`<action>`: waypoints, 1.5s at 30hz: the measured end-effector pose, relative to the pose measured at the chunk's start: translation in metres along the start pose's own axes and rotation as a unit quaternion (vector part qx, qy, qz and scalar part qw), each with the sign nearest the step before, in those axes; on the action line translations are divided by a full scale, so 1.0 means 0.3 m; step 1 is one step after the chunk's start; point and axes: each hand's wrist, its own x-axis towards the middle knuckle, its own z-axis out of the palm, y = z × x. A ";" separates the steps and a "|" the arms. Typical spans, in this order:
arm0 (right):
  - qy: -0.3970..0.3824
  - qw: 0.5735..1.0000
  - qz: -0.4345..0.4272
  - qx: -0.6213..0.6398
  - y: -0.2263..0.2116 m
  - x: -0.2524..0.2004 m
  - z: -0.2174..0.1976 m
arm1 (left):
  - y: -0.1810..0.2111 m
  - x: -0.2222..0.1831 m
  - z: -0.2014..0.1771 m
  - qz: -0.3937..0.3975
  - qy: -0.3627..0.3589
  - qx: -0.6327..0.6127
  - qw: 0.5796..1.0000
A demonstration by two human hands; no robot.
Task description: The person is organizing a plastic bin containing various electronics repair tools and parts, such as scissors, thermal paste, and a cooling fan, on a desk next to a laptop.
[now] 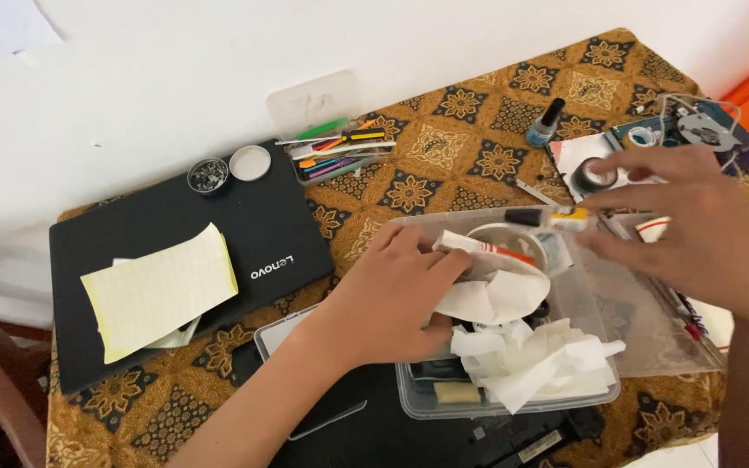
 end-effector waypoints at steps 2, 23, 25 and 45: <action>0.007 0.995 0.073 0.067 -0.021 -0.025 -0.028 | 0.011 -0.004 -0.009 0.006 0.015 0.008 1.000; 0.125 0.594 0.181 0.774 -0.334 -0.262 0.100 | 0.244 0.069 -0.160 -0.072 0.167 -0.512 0.839; 0.125 0.605 0.202 0.760 -0.339 -0.282 0.116 | 0.231 0.052 -0.154 -0.071 0.157 -0.541 0.823; -0.043 0.938 0.332 0.091 -0.258 -0.179 -0.109 | 0.062 -0.043 -0.270 -0.104 0.235 -0.326 0.910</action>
